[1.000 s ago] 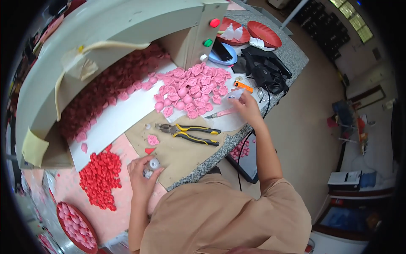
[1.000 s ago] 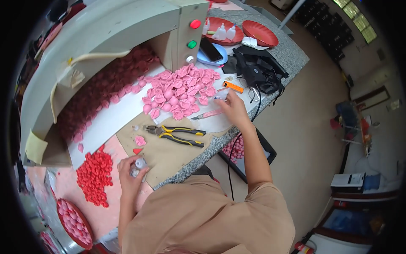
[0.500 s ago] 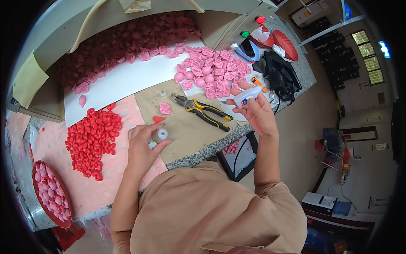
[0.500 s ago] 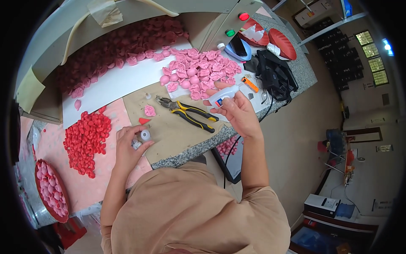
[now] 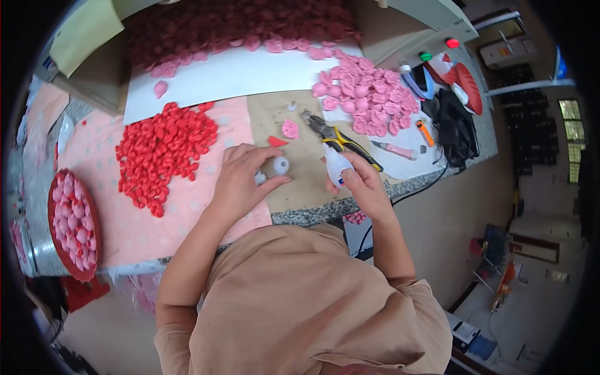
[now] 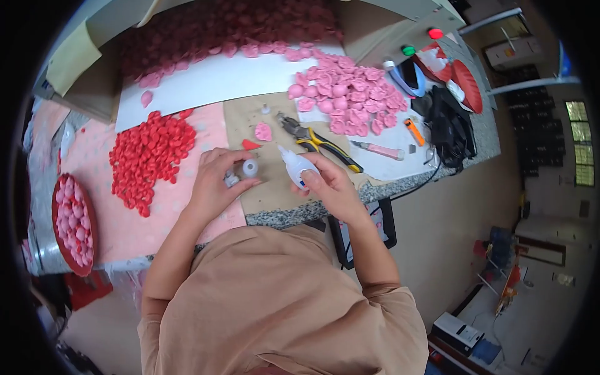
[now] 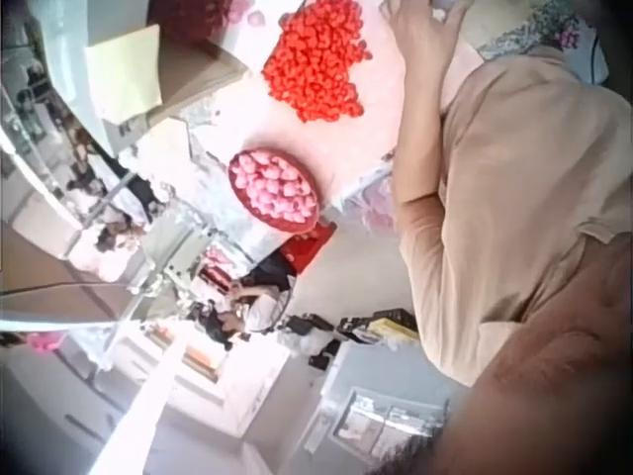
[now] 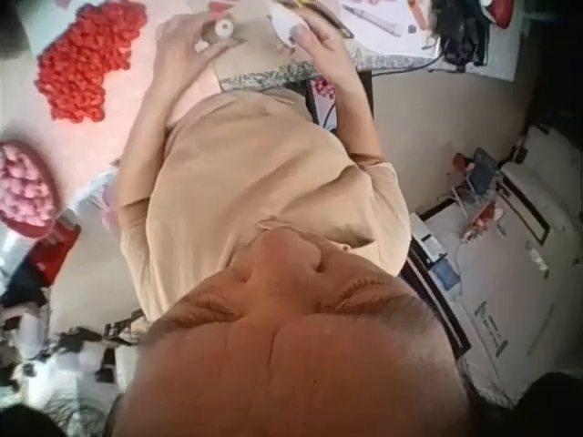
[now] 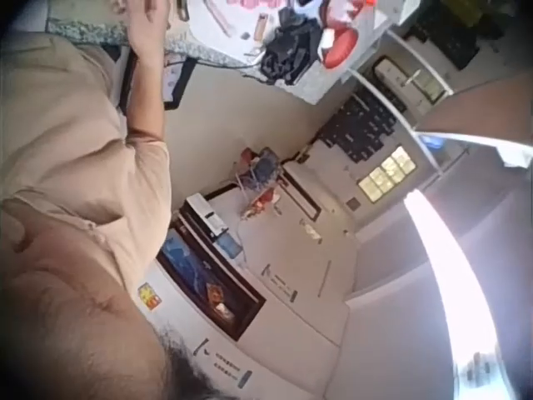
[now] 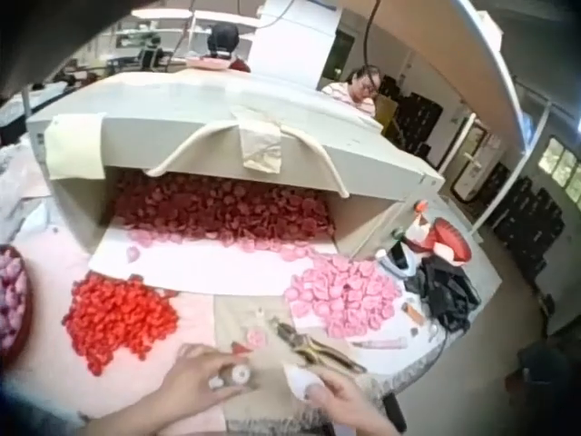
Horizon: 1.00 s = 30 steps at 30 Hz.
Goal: Assembling small plastic toy components using glue and pliers at a factory workbench.
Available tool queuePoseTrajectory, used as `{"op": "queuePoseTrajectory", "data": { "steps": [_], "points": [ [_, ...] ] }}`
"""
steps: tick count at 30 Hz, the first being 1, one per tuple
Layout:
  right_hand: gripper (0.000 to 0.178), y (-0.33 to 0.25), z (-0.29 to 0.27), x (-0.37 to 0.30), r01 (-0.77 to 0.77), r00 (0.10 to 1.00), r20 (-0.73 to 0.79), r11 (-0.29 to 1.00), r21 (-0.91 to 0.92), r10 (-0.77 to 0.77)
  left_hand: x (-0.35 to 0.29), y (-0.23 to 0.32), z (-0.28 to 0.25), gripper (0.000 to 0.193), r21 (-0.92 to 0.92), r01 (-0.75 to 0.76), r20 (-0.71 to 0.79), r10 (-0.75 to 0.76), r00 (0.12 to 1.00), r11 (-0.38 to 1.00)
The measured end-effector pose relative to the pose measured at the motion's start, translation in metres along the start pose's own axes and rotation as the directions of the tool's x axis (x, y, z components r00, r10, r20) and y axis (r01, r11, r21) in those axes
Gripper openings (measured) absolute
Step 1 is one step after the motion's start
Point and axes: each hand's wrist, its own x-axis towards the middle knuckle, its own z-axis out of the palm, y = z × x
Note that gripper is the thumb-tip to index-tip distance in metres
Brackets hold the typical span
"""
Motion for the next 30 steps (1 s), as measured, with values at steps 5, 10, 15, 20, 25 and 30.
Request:
{"op": "queuePoseTrajectory", "data": {
  "steps": [5,10,15,20,25,30],
  "points": [
    [0.032,0.023,0.011,0.003,-0.082,0.997,0.001,0.997,0.010,0.082,-0.003,-0.003,-0.001,0.044,-0.026,-0.001,-0.014,0.001,1.000,1.000],
    [0.031,0.032,0.019,0.012,0.014,0.996,-0.089,0.996,0.084,-0.007,-0.005,-0.004,-0.003,0.045,-0.048,-0.006,0.001,0.006,1.000,0.999],
    [0.026,0.025,0.024,0.016,0.043,0.977,-0.209,0.997,-0.057,-0.054,-0.006,-0.007,-0.003,0.045,-0.045,-0.016,0.002,0.016,1.000,0.999],
    [0.023,0.014,0.028,0.019,0.101,0.972,-0.186,0.969,-0.224,-0.144,-0.006,-0.007,-0.003,0.044,-0.044,-0.010,0.001,0.010,1.000,0.999],
    [0.019,0.008,0.025,0.022,0.128,0.969,-0.169,0.954,-0.270,-0.178,-0.006,-0.007,-0.002,0.045,-0.038,-0.005,0.009,0.006,1.000,0.999],
    [0.017,-0.003,0.029,0.026,0.220,0.956,-0.073,0.860,-0.461,-0.284,-0.007,-0.009,0.000,0.044,-0.045,-0.005,0.002,0.005,1.000,0.999]
  ]
}}
